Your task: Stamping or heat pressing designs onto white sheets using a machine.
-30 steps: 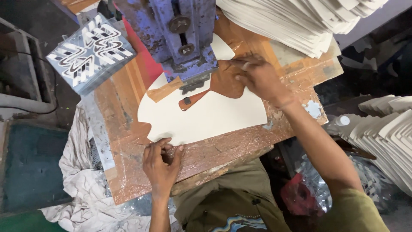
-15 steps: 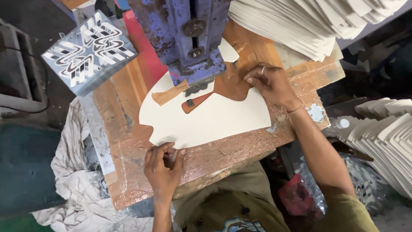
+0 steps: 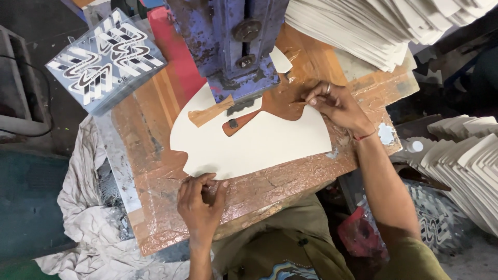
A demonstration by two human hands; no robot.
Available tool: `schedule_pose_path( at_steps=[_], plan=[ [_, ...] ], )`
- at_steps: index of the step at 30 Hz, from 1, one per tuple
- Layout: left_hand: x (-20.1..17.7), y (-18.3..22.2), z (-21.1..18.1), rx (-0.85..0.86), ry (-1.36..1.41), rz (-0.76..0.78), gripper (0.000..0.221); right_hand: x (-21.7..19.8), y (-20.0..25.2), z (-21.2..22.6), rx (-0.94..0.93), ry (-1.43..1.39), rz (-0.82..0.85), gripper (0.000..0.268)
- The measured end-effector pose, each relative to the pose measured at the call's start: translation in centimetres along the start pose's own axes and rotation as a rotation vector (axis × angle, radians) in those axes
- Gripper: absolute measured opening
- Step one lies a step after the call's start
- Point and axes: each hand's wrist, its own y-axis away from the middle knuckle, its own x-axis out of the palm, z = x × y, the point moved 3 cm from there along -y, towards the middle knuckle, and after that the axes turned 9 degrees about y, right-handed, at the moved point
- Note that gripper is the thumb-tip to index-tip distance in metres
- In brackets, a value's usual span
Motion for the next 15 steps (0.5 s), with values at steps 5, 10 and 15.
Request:
schedule_pose_path(
  at_steps=[5,10,15],
  plan=[
    [-0.3,-0.4,-0.6,0.015,0.009,0.001,0.030,-1.1,1.0,0.1,-0.019,0.008,-0.018,0.006],
    [-0.4,-0.4,-0.9,-0.032,0.010,0.012,0.028,-6.9,4.3,1.0,-0.090,-0.381,-0.421,0.005],
    [-0.4,-0.6,-1.2,0.003,0.004,0.011,0.027,-4.2,3.7,2.4,-0.089,-0.028,-0.232,0.005]
  ],
)
